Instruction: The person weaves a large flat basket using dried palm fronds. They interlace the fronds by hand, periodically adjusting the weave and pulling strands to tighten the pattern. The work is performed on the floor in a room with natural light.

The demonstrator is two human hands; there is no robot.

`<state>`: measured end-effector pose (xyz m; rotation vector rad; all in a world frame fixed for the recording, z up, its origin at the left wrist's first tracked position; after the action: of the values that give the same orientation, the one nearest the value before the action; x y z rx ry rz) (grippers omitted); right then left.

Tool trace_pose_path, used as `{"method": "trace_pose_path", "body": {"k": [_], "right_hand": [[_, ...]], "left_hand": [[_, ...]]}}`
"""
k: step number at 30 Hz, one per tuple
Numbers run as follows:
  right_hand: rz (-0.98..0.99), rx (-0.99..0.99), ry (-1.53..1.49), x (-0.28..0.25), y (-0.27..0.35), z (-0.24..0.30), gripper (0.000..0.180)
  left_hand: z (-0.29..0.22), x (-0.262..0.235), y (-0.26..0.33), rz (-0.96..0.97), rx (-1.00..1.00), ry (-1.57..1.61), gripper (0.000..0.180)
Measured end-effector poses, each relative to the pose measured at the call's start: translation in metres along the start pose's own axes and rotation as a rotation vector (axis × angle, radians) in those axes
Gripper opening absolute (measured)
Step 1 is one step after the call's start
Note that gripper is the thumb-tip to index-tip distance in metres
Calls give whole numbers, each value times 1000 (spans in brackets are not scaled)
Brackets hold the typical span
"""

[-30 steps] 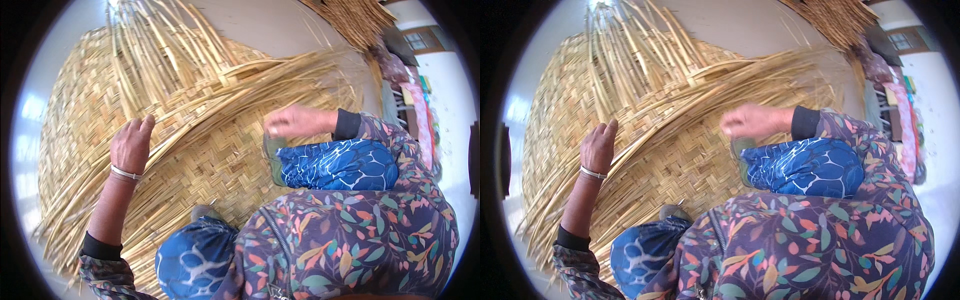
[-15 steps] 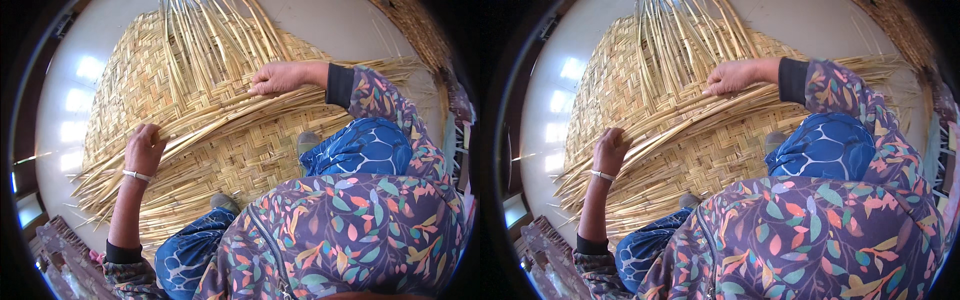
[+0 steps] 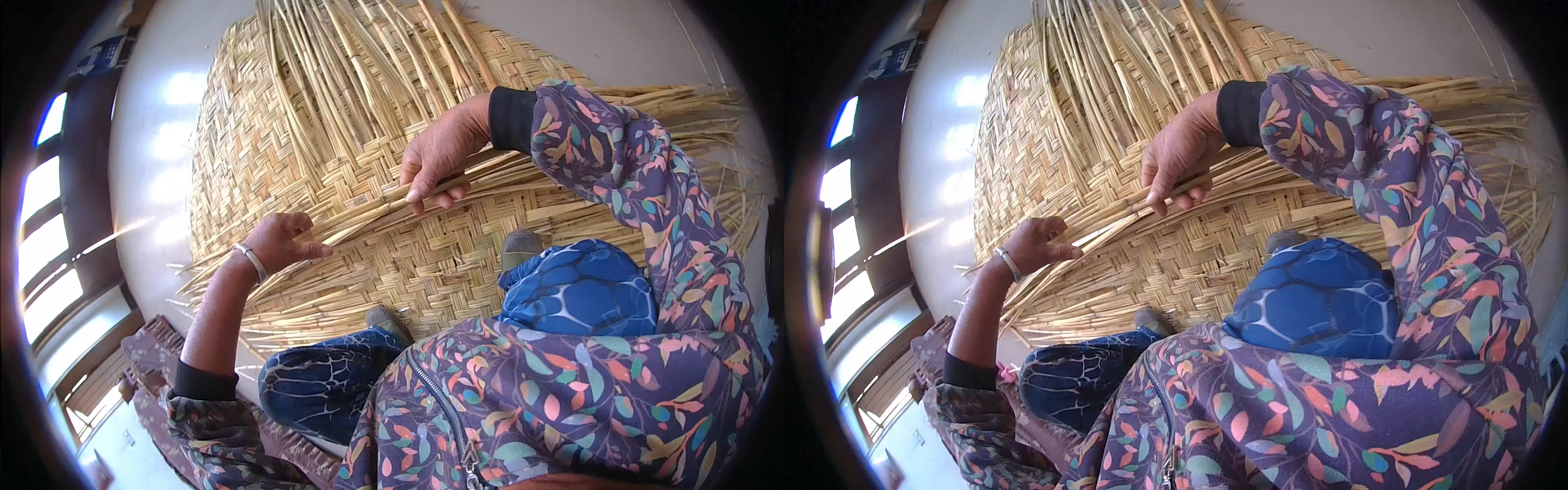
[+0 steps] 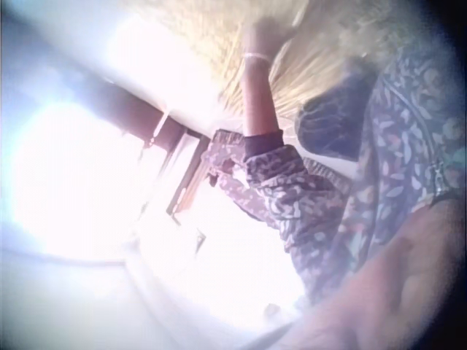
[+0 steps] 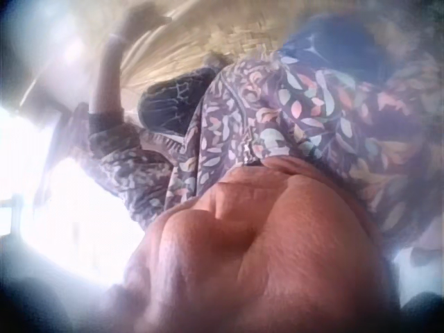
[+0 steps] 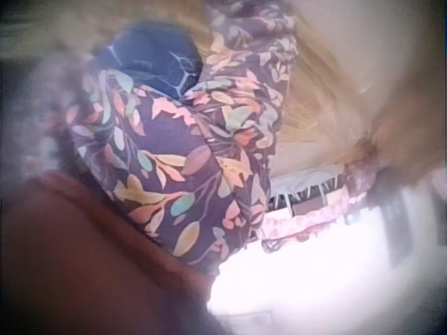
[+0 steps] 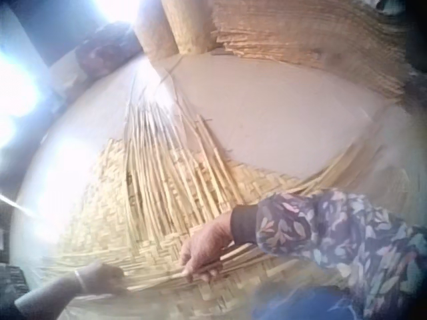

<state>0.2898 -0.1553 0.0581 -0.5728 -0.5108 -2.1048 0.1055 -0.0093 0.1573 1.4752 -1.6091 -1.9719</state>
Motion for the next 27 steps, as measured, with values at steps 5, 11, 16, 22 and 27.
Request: {"method": "trace_pose_path", "body": {"k": [5,11,16,22,27], "right_hand": [[-31,-46,294,-9,11,9,20],[-163,-255,647,8,27,25,21],[-357,-479,1214,14,44,36,14],[-767,-372,1392,10,63,33,35],[-986,-418,1521,22,69,49,40]], "left_hand": [[-8,-16,5,148,-179,-193,33],[-4,-19,8,117,-109,-702,27],[-11,-45,-8,-107,-276,-908,13],[-51,-138,-26,-769,-281,-860,22],[-73,-182,-29,-1390,127,-640,16]]}}
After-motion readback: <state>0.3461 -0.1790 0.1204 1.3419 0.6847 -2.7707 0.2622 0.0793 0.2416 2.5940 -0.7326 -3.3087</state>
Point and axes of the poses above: each hand's wrist, its own y-axis away from the middle knuckle, its own x-axis out of the palm, z = x × y, the point moved 4 cm from there along -y, towards the middle knuckle, and after that the axes turned 13 degrees about -x, right-handed, at the moved point
